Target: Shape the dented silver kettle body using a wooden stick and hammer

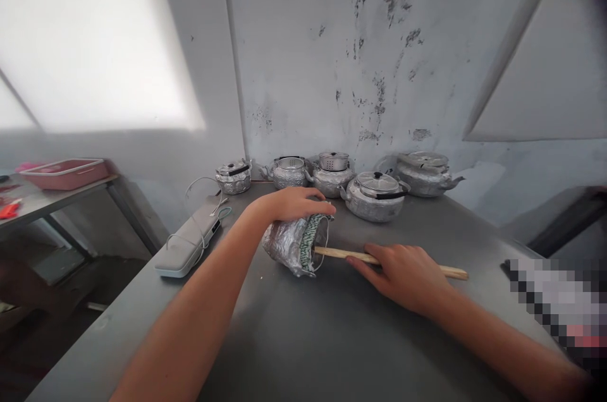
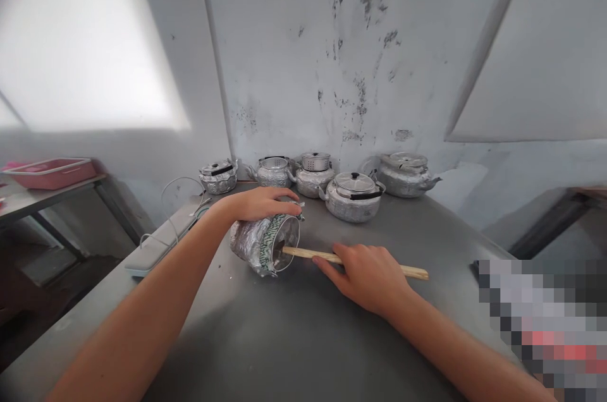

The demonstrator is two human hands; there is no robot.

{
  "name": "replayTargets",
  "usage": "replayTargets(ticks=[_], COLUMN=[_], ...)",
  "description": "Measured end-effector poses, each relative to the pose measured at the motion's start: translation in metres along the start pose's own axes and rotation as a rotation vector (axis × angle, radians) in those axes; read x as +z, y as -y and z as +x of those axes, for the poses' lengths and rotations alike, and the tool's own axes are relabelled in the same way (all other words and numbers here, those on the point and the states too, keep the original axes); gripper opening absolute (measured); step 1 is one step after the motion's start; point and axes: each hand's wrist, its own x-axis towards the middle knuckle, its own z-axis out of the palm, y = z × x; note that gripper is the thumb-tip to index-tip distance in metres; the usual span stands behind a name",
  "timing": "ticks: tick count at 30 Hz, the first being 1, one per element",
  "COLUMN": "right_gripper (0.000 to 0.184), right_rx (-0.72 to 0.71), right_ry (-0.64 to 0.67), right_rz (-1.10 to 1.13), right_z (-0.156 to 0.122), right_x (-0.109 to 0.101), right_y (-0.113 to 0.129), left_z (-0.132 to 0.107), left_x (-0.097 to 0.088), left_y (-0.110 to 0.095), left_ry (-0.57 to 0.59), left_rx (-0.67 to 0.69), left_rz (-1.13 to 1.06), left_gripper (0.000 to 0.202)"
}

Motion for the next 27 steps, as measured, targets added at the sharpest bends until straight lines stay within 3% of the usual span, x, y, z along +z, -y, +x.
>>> replayTargets(ticks=[9,12,16,18,23,27], right_gripper=[0.051,0.042,0.017,0.017,0.016,0.015], right_rx=[-0.152,-0.193,-0.243,-0.277,-0.323,-0.383], right_ry=[-0.126,-0.092,-0.030,-0.036,-0.117,-0.267], right_rz=[-0.043,0.065,0.201,0.213,0.071,-0.109], right_z=[0.002,0.000,-0.001,-0.001,0.000,0.001], right_x=[-0.008,-0.013,-0.016,-0.016,-0.018,-0.026], right_y=[-0.024,-0.026,-0.030,-0.033,-0.038,-0.041], left_z=[-0.009,-0.010,-0.013,-0.014,-0.015,-0.013], left_x=[-0.011,-0.014,-0.018,-0.020,-0.019,-0.017], left_y=[-0.001,0.005,0.010,0.010,0.009,0.008], left_ry=[-0.002,-0.020,-0.030,-0.034,-0.049,-0.053], left_rx=[-0.015,-0.031,-0.040,-0.057,-0.091,-0.084], left_rz=[0.013,0.040,0.043,0.050,0.062,0.055], left_gripper=[0.065,0.069,0.073,0.072,0.075,0.075])
